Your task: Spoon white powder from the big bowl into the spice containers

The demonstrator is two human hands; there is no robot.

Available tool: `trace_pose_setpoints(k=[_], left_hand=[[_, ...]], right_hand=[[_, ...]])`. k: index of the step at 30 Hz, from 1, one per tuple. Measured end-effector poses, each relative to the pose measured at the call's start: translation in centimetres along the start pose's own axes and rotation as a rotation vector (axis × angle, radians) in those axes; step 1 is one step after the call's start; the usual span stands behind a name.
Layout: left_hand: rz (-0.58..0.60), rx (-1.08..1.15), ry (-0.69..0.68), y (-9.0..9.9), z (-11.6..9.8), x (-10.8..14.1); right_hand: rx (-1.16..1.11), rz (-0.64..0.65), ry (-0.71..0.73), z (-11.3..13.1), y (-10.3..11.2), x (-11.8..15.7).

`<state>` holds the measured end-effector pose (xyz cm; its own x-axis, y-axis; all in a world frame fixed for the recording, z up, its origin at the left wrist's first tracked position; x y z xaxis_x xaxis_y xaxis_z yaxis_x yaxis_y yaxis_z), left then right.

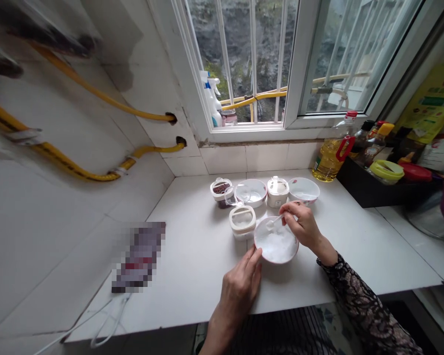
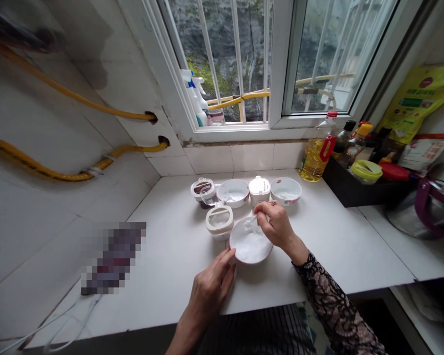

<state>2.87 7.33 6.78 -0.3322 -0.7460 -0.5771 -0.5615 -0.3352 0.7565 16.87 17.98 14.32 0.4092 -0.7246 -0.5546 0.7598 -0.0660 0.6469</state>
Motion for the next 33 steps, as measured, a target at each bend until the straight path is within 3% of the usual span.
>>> trace_pose_setpoints(k=[4, 8, 12, 17, 22, 28, 31, 33], left_hand=[[-0.001, -0.003, -0.002, 0.1, -0.1, 0.0], [-0.002, -0.011, -0.003, 0.1, 0.0, 0.1], [-0.003, -0.015, -0.006, 0.1, -0.1, 0.1], [0.001, -0.012, -0.001, 0.1, -0.1, 0.0], [-0.007, -0.014, -0.009, 0.2, -0.2, 0.0], [-0.016, -0.008, -0.004, 0.1, 0.0, 0.1], [-0.014, 0.0, 0.002, 0.1, 0.0, 0.1], [-0.013, 0.002, 0.006, 0.2, 0.0, 0.1]], right_hand=[[0.11, 0.193, 0.05, 0.2, -2.8, 0.0], [-0.044, 0.388, 0.13, 1.6, -4.9, 0.4], [-0.075, 0.36, 0.104, 1.5, -4.3, 0.4], [-0.115, 0.4, 0.083, 1.7, -5.1, 0.6], [-0.225, 0.304, -0.132, 0.0, -4.3, 0.4], [-0.566, 0.207, -0.457, -3.7, -4.2, 1.0], [-0.575, 0.18, -0.509, -4.6, -4.1, 1.2], [-0.458, 0.161, -0.481, -4.6, -3.6, 1.0]])
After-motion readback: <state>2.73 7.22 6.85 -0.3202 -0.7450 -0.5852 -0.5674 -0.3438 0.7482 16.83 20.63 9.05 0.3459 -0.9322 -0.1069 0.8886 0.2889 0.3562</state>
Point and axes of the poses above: each hand's wrist, its own x-axis away from the middle knuckle, its own y-axis out of the back of the hand, z = x × y, the point moved 10 cm from there along -x, towards the middle knuckle, and after that the axes turned 7 degrees about z, right-handed, at the moved point
